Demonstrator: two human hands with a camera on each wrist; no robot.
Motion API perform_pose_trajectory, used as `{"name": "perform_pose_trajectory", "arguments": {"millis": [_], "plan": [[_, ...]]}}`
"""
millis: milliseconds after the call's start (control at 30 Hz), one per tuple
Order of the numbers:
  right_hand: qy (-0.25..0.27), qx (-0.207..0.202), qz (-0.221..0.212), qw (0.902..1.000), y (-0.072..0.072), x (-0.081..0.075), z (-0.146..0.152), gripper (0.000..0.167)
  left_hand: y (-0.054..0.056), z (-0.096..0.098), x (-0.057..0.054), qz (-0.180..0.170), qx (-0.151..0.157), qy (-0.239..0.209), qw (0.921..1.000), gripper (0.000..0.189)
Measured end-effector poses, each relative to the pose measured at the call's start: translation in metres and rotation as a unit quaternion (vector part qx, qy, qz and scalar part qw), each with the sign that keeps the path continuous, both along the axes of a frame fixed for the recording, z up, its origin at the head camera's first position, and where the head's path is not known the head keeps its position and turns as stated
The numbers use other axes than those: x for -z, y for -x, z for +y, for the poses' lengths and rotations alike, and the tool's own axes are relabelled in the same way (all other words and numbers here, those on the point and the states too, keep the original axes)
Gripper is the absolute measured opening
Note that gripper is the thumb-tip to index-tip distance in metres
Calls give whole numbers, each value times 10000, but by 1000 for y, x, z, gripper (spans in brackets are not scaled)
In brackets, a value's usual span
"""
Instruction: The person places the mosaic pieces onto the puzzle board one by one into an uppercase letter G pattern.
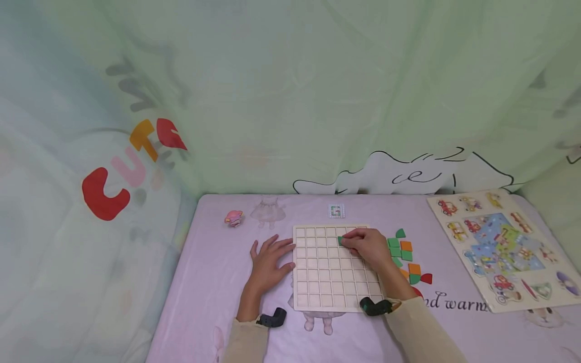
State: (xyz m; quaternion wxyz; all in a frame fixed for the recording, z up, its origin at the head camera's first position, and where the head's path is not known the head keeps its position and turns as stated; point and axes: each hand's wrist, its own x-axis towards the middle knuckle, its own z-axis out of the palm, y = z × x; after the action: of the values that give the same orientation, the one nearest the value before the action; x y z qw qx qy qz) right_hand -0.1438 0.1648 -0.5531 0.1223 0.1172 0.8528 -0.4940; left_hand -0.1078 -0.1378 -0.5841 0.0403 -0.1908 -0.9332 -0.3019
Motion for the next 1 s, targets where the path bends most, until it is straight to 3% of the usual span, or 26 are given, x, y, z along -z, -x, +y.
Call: {"name": "perform_pose_trajectory", "arguments": {"millis": [700, 1000], "plan": [[-254, -82, -6, 9996, 1, -5, -1, 19, 1, -1, 3, 92, 31, -48, 9999, 47], [-413, -132, 213, 9988, 0, -3, -1, 20, 0, -1, 3, 75, 30, -56, 10000, 47]]}}
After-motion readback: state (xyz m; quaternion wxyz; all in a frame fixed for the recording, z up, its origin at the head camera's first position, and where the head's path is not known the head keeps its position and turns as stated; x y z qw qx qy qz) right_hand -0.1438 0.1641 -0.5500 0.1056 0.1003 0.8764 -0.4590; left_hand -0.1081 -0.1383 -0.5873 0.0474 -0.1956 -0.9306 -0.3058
